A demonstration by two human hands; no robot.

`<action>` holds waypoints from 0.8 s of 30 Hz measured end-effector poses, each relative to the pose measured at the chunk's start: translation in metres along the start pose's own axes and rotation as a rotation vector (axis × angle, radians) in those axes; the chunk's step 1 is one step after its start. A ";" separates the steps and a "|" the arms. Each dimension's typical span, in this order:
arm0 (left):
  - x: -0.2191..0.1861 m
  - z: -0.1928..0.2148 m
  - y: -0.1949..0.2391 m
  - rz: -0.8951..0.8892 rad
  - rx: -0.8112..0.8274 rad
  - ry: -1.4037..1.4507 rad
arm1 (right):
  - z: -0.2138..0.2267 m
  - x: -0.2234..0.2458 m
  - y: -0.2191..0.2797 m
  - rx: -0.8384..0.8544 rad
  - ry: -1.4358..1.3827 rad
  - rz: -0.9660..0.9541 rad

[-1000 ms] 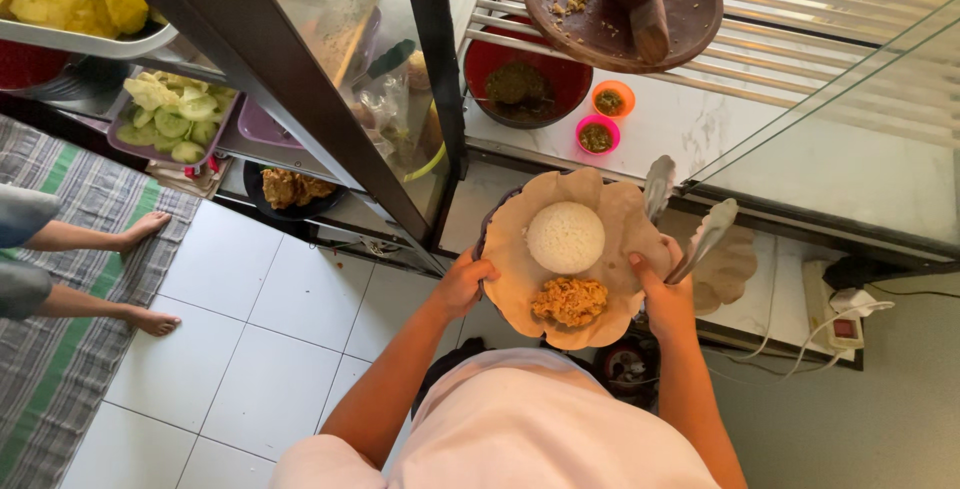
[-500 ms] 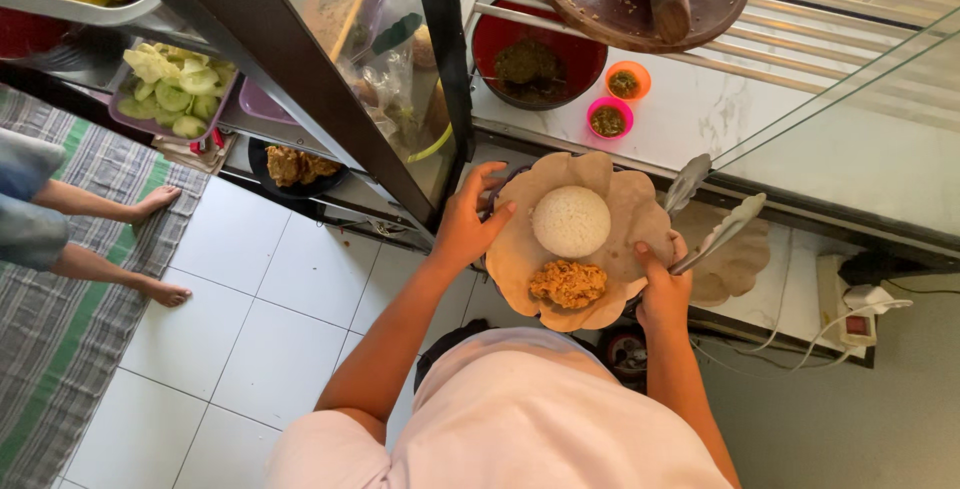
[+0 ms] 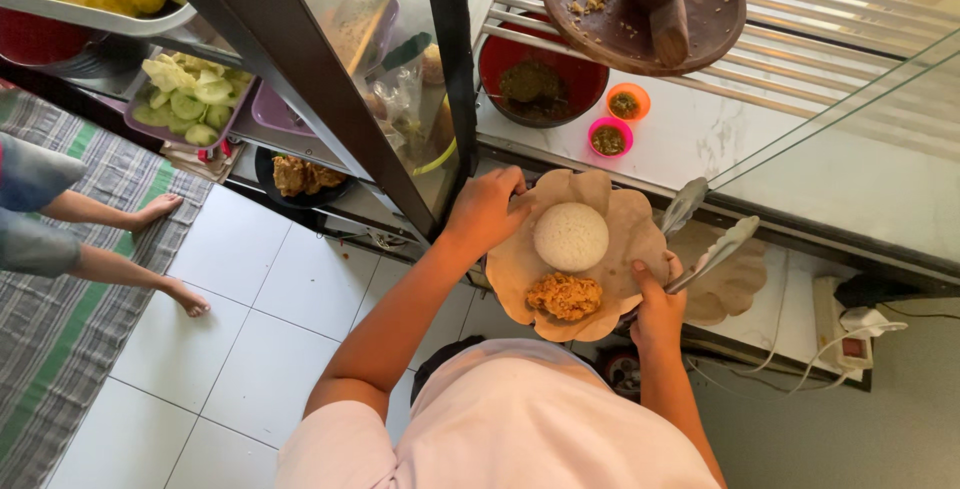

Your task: The person assembles a meal on a leaf plate by first placing a portion of fried food next to a ball of rice. They then add several square pieces of yellow corn and slices of cucumber to the plate using tongs.

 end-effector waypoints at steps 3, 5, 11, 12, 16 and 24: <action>0.005 -0.004 -0.001 0.085 0.048 -0.016 | 0.004 -0.003 0.000 -0.006 -0.002 0.010; 0.005 -0.003 0.001 0.050 0.019 -0.002 | 0.007 -0.004 -0.001 -0.010 0.013 0.010; 0.000 -0.008 0.005 0.014 -0.047 0.088 | 0.009 -0.010 -0.006 -0.008 0.008 -0.026; 0.000 -0.010 0.006 0.025 -0.061 0.099 | 0.009 -0.012 -0.006 -0.004 0.014 -0.027; 0.001 -0.015 0.005 0.013 -0.055 0.065 | 0.011 -0.017 -0.008 0.011 0.046 -0.030; 0.012 -0.025 0.007 0.019 -0.060 0.108 | 0.015 -0.023 -0.019 0.038 0.100 0.006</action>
Point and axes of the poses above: each hand's wrist, its own y-axis away from the middle knuckle, its own z-axis out of the back of the hand, x = y × z, the point moved 2 cm from there along -y, towards the middle knuckle, and after that the axes turned 9 degrees about z, right-handed, at the moved point
